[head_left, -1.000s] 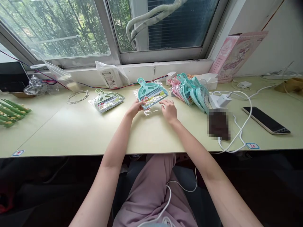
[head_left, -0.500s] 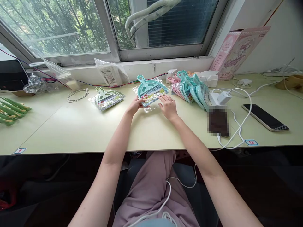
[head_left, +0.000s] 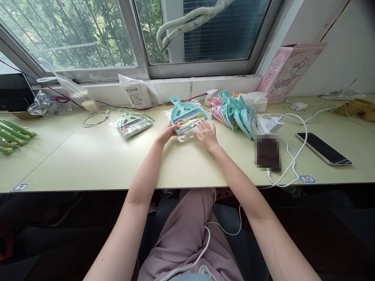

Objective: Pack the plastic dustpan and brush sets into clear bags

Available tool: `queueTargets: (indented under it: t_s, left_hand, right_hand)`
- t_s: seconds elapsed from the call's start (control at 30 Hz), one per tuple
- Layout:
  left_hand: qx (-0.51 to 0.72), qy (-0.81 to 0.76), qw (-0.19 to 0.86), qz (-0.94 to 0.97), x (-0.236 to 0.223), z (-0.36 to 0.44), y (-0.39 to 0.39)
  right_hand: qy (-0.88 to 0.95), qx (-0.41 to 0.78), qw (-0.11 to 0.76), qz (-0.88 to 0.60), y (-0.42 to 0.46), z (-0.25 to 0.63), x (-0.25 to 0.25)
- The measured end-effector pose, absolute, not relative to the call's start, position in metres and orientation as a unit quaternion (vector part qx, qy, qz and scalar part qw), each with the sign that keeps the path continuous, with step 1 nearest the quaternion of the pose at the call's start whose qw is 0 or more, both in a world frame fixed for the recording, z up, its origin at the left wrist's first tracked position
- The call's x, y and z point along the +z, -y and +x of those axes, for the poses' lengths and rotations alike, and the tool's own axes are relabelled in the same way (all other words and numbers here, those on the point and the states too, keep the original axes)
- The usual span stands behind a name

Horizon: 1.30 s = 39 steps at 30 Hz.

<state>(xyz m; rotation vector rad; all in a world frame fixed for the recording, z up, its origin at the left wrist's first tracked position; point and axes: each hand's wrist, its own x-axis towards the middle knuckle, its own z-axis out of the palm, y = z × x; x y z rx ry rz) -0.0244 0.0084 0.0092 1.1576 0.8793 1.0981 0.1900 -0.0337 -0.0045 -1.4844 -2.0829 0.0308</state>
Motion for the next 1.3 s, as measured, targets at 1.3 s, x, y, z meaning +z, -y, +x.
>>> queueTargets:
  t_s: [1.3]
  left_hand:
    - [0.449, -0.406, 0.656, 0.45, 0.011, -0.068, -0.012]
  right_hand:
    - [0.745, -0.059, 0.405, -0.528, 0.03, 0.202, -0.001]
